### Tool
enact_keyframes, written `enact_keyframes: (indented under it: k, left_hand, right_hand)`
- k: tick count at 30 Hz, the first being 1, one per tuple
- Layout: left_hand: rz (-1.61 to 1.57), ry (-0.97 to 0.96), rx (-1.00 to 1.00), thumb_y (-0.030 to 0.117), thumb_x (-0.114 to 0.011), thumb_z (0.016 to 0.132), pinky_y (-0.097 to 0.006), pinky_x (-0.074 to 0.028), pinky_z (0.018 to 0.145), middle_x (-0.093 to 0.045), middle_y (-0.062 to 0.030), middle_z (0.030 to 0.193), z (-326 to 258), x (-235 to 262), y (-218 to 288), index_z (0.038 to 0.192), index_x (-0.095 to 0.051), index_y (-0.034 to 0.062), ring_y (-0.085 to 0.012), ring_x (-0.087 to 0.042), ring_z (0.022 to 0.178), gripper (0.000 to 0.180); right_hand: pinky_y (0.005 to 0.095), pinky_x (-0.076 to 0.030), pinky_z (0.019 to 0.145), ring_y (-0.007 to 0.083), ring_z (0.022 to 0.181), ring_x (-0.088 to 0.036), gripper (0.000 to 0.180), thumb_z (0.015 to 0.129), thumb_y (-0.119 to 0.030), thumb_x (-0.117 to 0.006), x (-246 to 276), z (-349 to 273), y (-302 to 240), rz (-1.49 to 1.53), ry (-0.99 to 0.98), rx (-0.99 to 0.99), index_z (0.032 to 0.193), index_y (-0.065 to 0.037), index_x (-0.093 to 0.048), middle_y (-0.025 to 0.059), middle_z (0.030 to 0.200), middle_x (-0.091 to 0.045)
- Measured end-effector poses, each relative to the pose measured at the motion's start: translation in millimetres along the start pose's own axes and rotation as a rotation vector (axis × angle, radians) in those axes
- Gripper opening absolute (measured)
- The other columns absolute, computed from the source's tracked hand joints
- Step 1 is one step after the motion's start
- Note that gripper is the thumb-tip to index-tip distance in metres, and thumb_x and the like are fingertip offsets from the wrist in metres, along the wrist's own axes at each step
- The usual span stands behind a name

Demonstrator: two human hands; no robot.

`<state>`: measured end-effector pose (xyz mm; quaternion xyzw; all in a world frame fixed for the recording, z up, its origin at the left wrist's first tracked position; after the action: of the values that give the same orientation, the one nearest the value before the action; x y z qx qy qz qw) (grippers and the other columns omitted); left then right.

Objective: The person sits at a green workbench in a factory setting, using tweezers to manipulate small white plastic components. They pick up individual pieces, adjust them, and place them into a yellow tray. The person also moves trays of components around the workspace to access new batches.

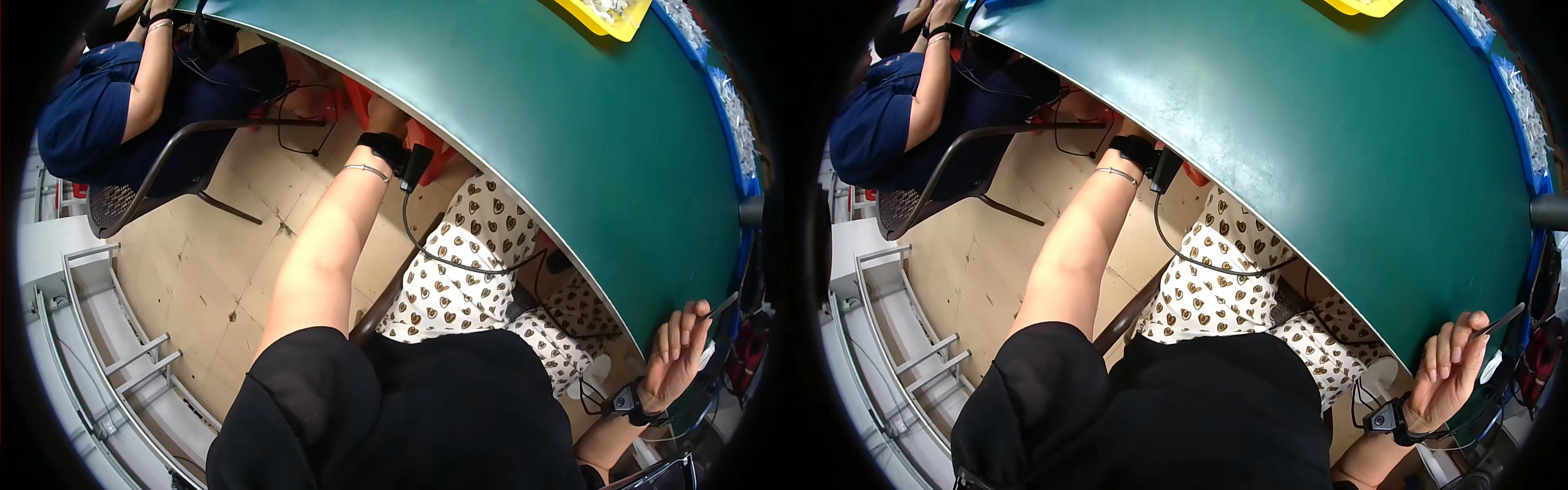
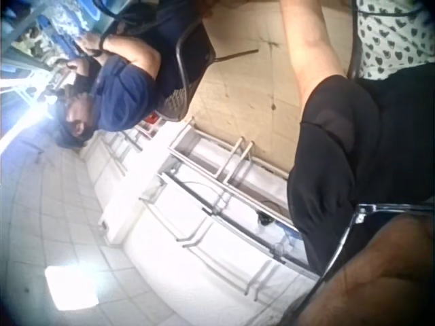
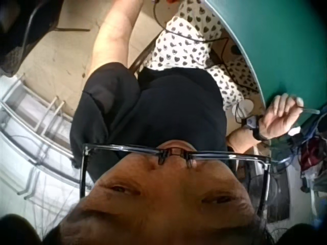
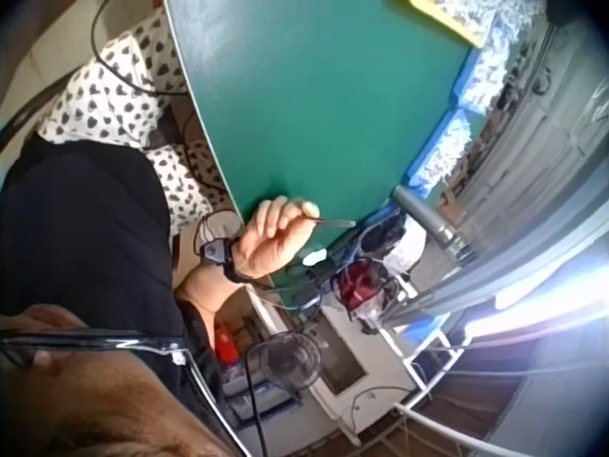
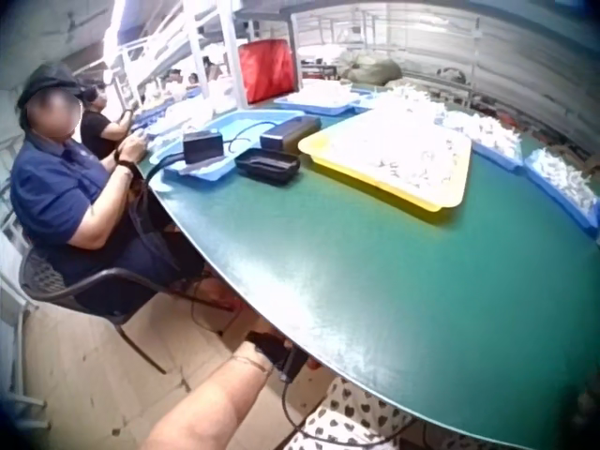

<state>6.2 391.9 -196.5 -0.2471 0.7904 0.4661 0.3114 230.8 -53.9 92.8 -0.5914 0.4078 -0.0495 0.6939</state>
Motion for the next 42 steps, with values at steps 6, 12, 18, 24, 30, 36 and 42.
enact_keyframes:
  k: [6, 12, 18, 24, 30, 36, 42]
  left_hand:
    - [0.232, -0.118, -0.227, 0.018, -0.064, 0.092, -0.034, -0.053, 0.078, -0.065, -0.0115, 0.109, -5, 17, -18, 0.121, -0.056, -0.0014, -0.0225, -0.066, 0.093, 0.036]
    - [0.221, 0.125, -0.077, 0.007, -0.057, 0.088, -0.03, -0.053, 0.068, -0.066, -0.0116, 0.099, -57, 5, 12, 0.11, -0.058, -0.0058, -0.02, -0.066, 0.084, 0.026]
    - [0.172, 0.107, 0.007, -0.003, -0.052, 0.085, -0.043, -0.06, 0.075, -0.066, -0.0135, 0.102, -77, 38, 29, 0.113, -0.058, -0.0033, -0.0279, -0.068, 0.086, 0.028]
    - [0.147, 0.04, -0.015, -0.009, -0.052, 0.081, -0.038, -0.056, 0.085, -0.066, -0.0125, 0.098, -110, 70, 62, 0.104, -0.06, -0.0042, -0.0253, -0.066, 0.088, 0.024]
    - [0.223, 0.051, -0.061, -0.011, -0.051, 0.081, -0.038, -0.054, 0.091, -0.067, -0.0147, 0.109, -177, 91, 113, 0.112, -0.058, -0.0056, -0.024, -0.066, 0.095, 0.032]
    - [0.215, 0.124, -0.078, -0.006, -0.053, 0.088, -0.043, -0.055, 0.094, -0.064, -0.0167, 0.119, -257, 113, 154, 0.121, -0.052, -0.007, -0.0266, -0.066, 0.105, 0.033]
    - [0.231, 0.241, -0.194, -0.002, -0.057, 0.088, -0.043, -0.055, 0.094, -0.064, -0.016, 0.119, -351, 121, 199, 0.12, -0.053, -0.0058, -0.0262, -0.066, 0.106, 0.032]
  right_hand:
    - [0.0163, -0.032, 0.041, 0.0037, 0.053, -0.034, 0.023, 0.106, -0.019, -0.045, -6, -2, 1, -0.076, 0.014, 0.045, 0.115, 0.003, -0.046, 0.0009, 0.076, -0.038]
    - [0.0155, -0.03, 0.039, 0.0024, 0.05, -0.033, 0.022, 0.106, -0.02, -0.046, 2, -7, 5, -0.114, 0.032, 0.057, 0.113, 0.001, -0.046, -0.0002, 0.073, -0.038]
    - [0.015, -0.03, 0.039, 0.0017, 0.05, -0.033, 0.021, 0.106, -0.02, -0.045, 1, -5, 7, -0.094, 0.015, 0.074, 0.112, 0.0, -0.046, -0.0012, 0.072, -0.038]
    - [0.0149, -0.03, 0.04, 0.0014, 0.052, -0.032, 0.023, 0.107, -0.019, -0.044, 4, -4, 5, -0.047, -0.055, 0.074, 0.116, 0.001, -0.049, -0.0019, 0.074, -0.038]
    - [0.0151, -0.029, 0.04, 0.0012, 0.05, -0.032, 0.022, 0.107, -0.02, -0.044, 0, -7, 7, -0.023, -0.024, 0.1, 0.114, 0.001, -0.049, -0.0025, 0.072, -0.039]
    - [0.0151, -0.03, 0.039, 0.001, 0.05, -0.032, 0.024, 0.107, -0.021, -0.044, 2, -11, 6, -0.016, -0.042, 0.086, 0.114, 0.001, -0.051, -0.0024, 0.072, -0.04]
    - [0.015, -0.03, 0.04, 0.0009, 0.05, -0.031, 0.025, 0.107, -0.022, -0.044, 6, -15, 2, 0.011, -0.061, 0.087, 0.112, 0.001, -0.052, -0.0026, 0.072, -0.039]
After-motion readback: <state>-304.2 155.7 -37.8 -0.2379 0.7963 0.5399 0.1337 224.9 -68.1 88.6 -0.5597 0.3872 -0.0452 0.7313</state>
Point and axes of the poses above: each hand's wrist, its own z-axis towards the middle knuckle, its own x-axis out of the back of the hand, y = z × x, the point moved 1 cm from there along z, towards the middle knuckle
